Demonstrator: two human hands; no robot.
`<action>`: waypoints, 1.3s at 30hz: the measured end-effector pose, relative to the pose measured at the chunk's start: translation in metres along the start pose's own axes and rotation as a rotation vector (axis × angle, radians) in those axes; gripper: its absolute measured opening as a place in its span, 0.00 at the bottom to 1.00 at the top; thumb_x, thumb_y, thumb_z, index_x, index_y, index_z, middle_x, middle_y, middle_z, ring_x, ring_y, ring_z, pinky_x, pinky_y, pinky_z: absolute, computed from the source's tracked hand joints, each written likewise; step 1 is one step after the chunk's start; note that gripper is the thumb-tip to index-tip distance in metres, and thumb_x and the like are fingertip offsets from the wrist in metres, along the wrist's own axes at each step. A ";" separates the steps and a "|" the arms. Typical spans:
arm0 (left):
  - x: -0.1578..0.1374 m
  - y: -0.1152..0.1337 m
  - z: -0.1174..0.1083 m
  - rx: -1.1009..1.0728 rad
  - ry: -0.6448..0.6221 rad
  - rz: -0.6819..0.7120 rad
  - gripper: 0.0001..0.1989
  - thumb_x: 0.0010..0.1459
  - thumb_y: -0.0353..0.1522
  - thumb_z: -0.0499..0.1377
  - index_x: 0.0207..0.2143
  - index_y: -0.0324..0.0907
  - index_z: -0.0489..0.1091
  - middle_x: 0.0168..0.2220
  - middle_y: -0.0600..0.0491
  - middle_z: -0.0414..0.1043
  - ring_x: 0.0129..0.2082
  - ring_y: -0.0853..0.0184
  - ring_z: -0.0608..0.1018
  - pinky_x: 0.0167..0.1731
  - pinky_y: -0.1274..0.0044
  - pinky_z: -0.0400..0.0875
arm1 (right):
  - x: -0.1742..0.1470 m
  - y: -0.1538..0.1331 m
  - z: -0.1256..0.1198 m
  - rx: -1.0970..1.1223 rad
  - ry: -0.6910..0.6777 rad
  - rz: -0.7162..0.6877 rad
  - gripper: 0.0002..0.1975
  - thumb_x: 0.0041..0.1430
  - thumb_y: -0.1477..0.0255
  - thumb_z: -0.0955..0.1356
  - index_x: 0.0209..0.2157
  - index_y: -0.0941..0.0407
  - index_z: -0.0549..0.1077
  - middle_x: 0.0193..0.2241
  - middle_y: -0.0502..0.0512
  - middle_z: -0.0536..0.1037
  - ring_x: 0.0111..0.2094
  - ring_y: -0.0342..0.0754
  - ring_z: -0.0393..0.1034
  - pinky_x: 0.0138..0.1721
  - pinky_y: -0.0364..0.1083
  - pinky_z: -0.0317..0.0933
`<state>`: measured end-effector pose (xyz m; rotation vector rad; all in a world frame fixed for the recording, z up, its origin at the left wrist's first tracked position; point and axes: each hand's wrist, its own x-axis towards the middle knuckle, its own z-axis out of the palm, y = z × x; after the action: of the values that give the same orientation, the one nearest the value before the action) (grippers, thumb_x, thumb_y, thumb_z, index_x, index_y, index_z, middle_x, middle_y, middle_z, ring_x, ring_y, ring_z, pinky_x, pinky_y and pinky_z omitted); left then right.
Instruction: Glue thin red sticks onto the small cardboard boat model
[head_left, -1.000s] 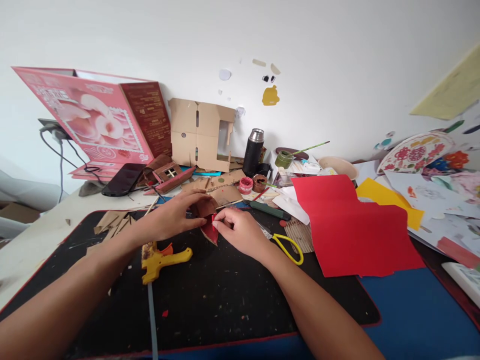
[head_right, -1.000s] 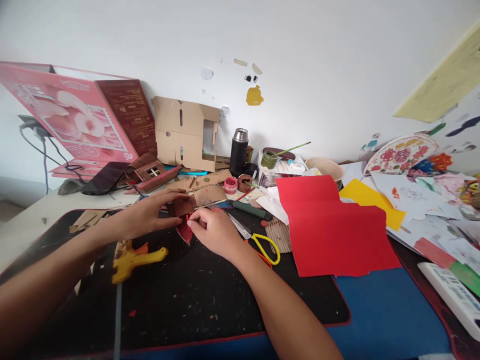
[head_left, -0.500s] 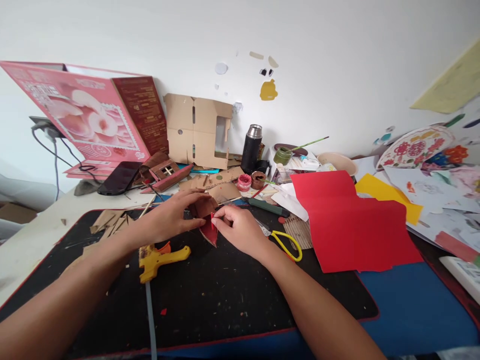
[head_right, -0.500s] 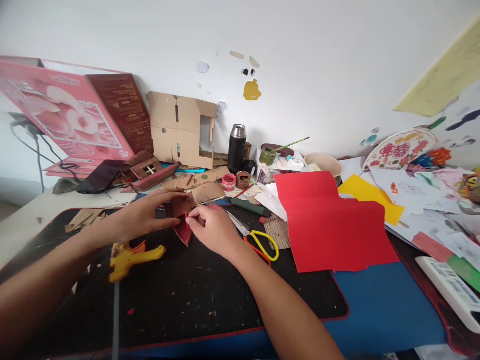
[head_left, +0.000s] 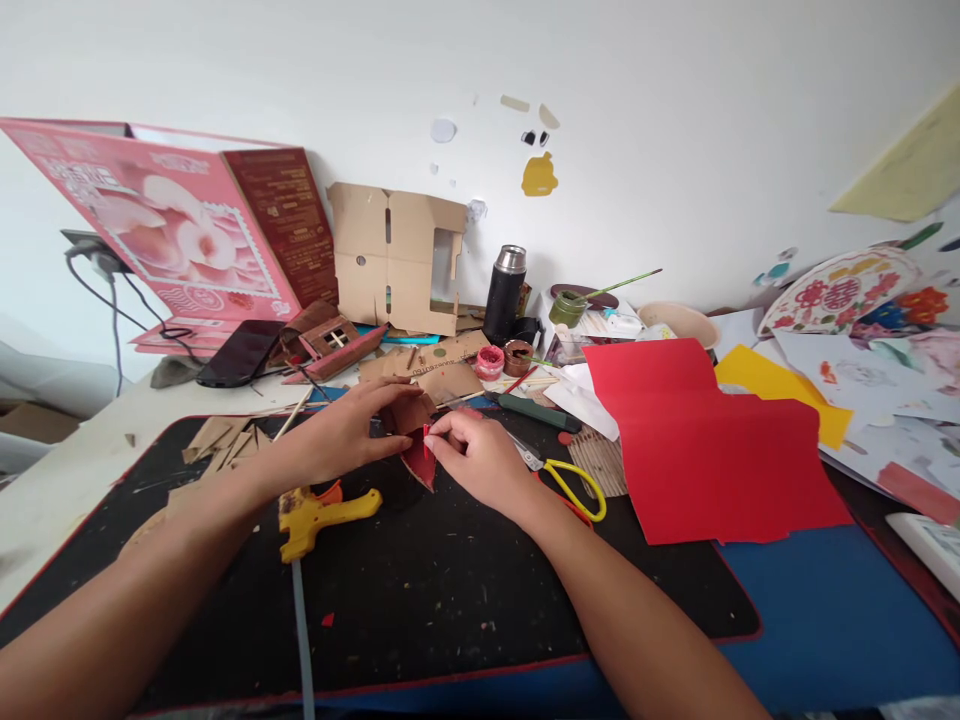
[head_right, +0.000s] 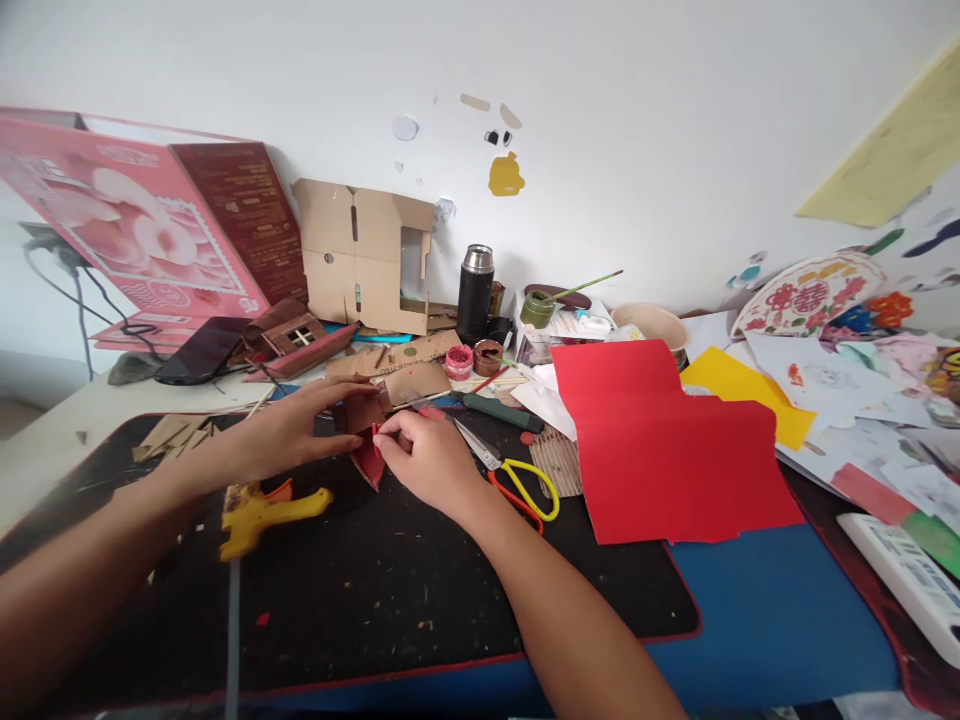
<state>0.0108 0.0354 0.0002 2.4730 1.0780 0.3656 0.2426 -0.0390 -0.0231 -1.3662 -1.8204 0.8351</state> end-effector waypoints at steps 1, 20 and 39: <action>0.000 0.000 0.001 -0.002 0.000 0.002 0.37 0.63 0.50 0.62 0.70 0.45 0.65 0.72 0.44 0.65 0.72 0.48 0.67 0.73 0.58 0.60 | 0.000 0.001 0.000 0.005 0.009 -0.004 0.05 0.68 0.71 0.71 0.38 0.55 0.81 0.23 0.45 0.75 0.23 0.42 0.62 0.30 0.43 0.53; -0.008 0.002 0.004 -0.032 0.198 0.007 0.35 0.66 0.55 0.61 0.67 0.47 0.67 0.72 0.43 0.65 0.73 0.49 0.65 0.73 0.56 0.59 | 0.000 0.016 0.005 0.178 0.108 -0.006 0.10 0.68 0.63 0.69 0.39 0.55 0.79 0.22 0.45 0.72 0.24 0.44 0.64 0.29 0.44 0.55; 0.004 0.019 -0.005 -0.153 -0.028 -0.116 0.36 0.61 0.53 0.61 0.66 0.45 0.69 0.66 0.44 0.75 0.64 0.48 0.76 0.65 0.60 0.70 | -0.004 0.018 0.004 0.127 0.110 -0.028 0.10 0.68 0.63 0.68 0.39 0.54 0.79 0.20 0.45 0.69 0.23 0.45 0.63 0.28 0.45 0.54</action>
<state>0.0228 0.0282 0.0139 2.2645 1.1318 0.3627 0.2494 -0.0387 -0.0406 -1.2783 -1.6705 0.8299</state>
